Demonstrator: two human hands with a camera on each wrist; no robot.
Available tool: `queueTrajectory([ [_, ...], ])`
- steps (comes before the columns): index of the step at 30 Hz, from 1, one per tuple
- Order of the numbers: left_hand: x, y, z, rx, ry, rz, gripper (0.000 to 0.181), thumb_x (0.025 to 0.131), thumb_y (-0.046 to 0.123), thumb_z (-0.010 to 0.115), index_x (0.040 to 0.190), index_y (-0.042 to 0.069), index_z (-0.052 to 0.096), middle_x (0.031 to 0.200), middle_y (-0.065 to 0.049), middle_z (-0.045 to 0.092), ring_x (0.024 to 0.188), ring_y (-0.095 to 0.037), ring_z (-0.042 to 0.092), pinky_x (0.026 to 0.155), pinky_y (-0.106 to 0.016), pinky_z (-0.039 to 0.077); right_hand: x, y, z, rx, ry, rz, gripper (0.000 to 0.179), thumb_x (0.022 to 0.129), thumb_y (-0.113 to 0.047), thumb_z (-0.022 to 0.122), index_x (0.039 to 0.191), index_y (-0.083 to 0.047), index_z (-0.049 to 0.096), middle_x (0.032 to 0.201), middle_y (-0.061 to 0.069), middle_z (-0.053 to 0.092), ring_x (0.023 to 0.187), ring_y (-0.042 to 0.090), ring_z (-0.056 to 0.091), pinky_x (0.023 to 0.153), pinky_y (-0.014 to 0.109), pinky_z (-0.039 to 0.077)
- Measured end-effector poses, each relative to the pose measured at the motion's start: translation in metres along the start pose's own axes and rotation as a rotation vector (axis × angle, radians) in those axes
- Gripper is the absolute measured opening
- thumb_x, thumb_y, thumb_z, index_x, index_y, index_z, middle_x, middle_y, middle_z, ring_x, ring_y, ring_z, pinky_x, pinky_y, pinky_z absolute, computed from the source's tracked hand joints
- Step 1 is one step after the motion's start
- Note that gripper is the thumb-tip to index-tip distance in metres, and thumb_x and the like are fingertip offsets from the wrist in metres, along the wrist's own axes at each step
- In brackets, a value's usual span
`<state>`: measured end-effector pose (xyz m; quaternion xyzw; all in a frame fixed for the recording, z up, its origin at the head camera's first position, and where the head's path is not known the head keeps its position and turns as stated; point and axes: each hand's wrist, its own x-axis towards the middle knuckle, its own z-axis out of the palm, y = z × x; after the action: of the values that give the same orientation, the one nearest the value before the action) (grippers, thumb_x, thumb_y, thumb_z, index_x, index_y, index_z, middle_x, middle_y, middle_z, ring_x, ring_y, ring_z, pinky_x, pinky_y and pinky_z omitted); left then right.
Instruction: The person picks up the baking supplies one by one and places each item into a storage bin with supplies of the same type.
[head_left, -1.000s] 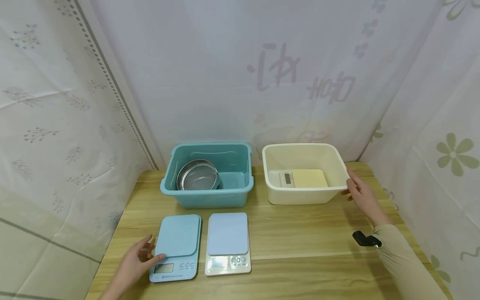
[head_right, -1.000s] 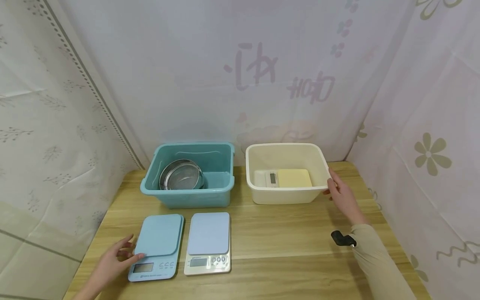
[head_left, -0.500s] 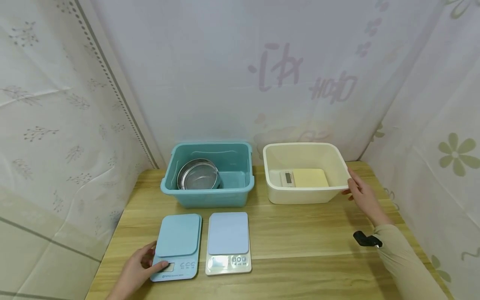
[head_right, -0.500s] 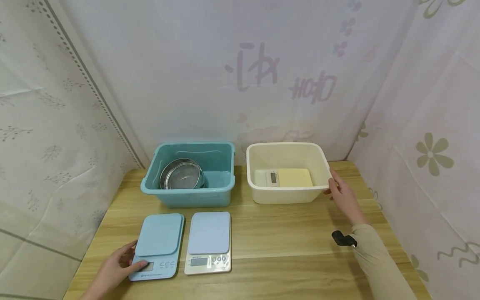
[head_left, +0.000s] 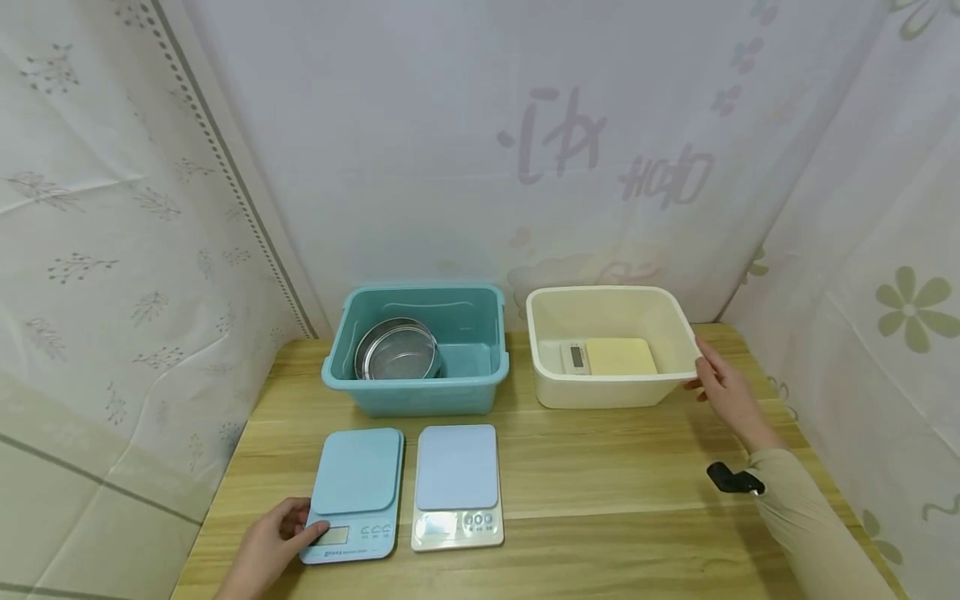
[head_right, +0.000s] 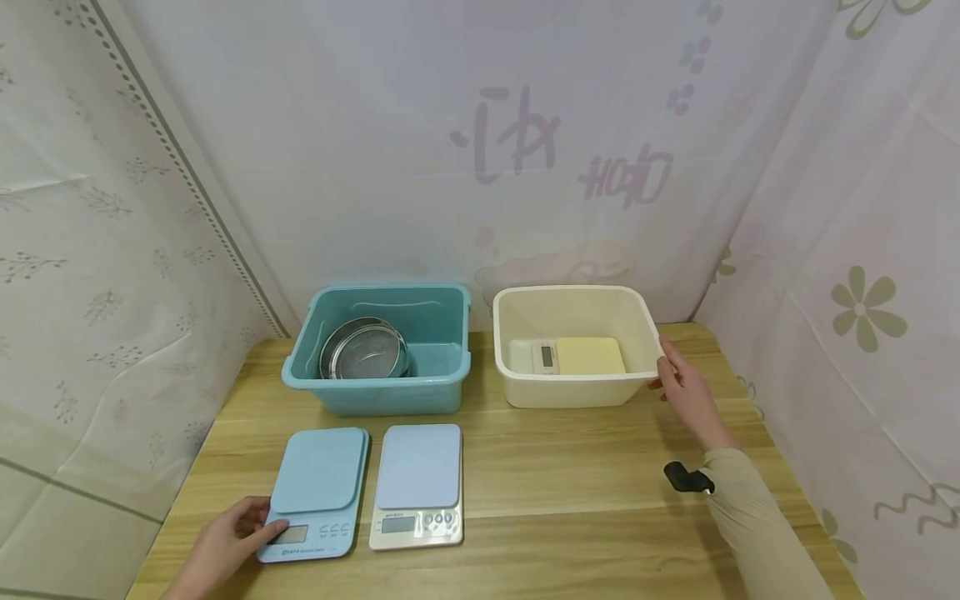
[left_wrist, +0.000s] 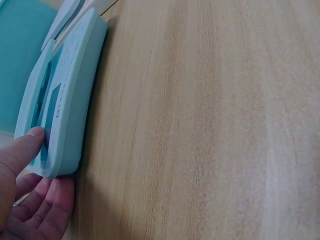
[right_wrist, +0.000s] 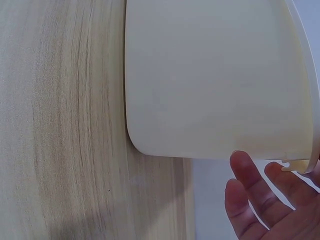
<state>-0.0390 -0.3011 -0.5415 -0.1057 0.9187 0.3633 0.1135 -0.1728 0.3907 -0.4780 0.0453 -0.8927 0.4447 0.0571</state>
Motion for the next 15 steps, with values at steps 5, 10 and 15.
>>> queueTrajectory([
  [5,-0.0008,-0.0004,-0.0015,0.008,0.000,-0.013,0.039,0.090,0.029,0.083,0.110,-0.002,0.070,0.091,-0.001,0.068,0.082,-0.014,0.063,0.068,-0.024,0.052,0.0016,0.0047,0.0002,-0.017,-0.001,0.010,0.055,0.115,-0.024,0.032,0.166,-0.006,0.021,0.134,0.041,0.056,0.084,0.003,0.066,0.066,0.030,0.059],
  [10,-0.0016,-0.0006,-0.0022,0.000,-0.009,-0.032,0.032,0.090,0.030,0.083,0.099,0.002,0.069,0.086,-0.001,0.066,0.077,-0.013,0.060,0.065,-0.023,0.051,0.0020,0.0061,0.0007,-0.019,-0.002,0.008,0.055,0.115,-0.023,0.032,0.166,-0.006,0.021,0.135,0.041,0.055,0.084,0.003,0.066,0.065,0.028,0.058],
  [15,-0.0025,-0.0004,-0.0020,-0.006,-0.008,-0.038,0.030,0.092,0.028,0.081,0.097,0.002,0.066,0.084,-0.001,0.063,0.075,-0.013,0.057,0.061,-0.024,0.051,0.0013,0.0045,0.0006,-0.018,0.000,0.003,0.055,0.115,-0.024,0.033,0.166,-0.006,0.022,0.134,0.041,0.056,0.084,0.003,0.066,0.065,0.029,0.058],
])
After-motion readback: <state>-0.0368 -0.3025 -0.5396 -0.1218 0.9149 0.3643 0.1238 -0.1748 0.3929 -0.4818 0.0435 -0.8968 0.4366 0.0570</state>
